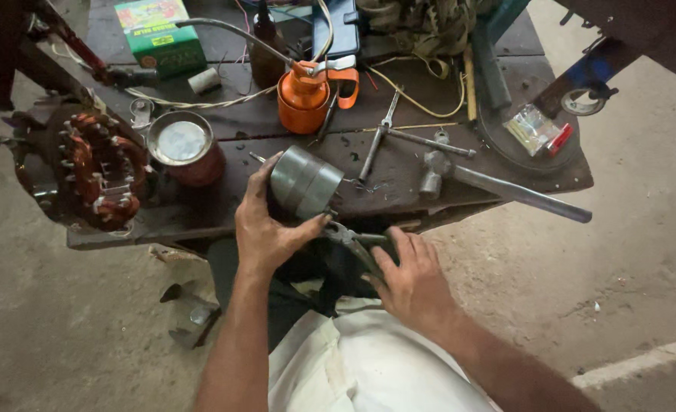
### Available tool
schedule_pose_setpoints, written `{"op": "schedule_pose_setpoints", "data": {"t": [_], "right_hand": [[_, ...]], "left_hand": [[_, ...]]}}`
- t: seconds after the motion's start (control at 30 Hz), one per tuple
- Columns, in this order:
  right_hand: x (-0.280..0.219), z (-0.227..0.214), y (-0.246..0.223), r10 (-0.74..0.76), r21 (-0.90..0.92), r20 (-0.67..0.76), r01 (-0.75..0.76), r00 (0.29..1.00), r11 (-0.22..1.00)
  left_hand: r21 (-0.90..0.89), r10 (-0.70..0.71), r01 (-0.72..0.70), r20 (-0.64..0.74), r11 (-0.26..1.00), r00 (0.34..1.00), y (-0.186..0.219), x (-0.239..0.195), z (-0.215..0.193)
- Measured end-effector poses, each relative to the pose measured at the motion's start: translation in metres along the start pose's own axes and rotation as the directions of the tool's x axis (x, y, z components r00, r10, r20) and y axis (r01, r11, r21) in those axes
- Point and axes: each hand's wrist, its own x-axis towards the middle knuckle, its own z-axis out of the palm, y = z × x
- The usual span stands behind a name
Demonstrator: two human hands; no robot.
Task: The person holds a cylindrical motor rotor and uses pliers to adjust and trim wires protruding from its end. They repeatedly rotate the rotor, pull and cut wires, and inspect the connections while working at a cluttered workbench.
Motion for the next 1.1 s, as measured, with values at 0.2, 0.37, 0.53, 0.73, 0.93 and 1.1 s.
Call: {"op": "schedule_pose_setpoints", "data": {"t": [0.2,0.37,0.53,0.73,0.93,1.1], "right_hand": [[0.005,0.003,0.027,0.128,0.529,0.84,-0.849,0.527,0.022],[-0.002,0.003,0.016,0.274,0.473,0.731,-0.753,0.625,0.456],[-0.007,0.006,0.003,0.101,0.125,0.007,-0.101,0.995,0.987],[-0.007,0.009,0.004,0.061,-0.002,-0.024,-0.061,0.998,0.998],[-0.006,0.011,0.004,0.015,-0.142,-0.096,-0.028,0.995,0.989],[-0.008,0.02,0.007,-0.022,-0.224,-0.174,-0.018,0.984,0.974]], "left_hand": [[-0.041,0.019,-0.019,0.017,0.999,1.0,-0.006,0.001,0.001],[-0.037,-0.014,0.014,0.018,0.999,1.0,-0.001,0.001,-0.002],[0.03,0.025,-0.025,0.0,0.999,1.0,0.002,0.004,0.001],[0.023,-0.009,0.009,-0.002,1.0,1.0,0.001,0.002,0.002],[-0.004,-0.032,0.032,-0.005,0.999,0.999,0.004,0.002,0.004],[0.047,0.002,0.0,-0.03,0.999,1.0,0.003,0.0,0.007]]}}
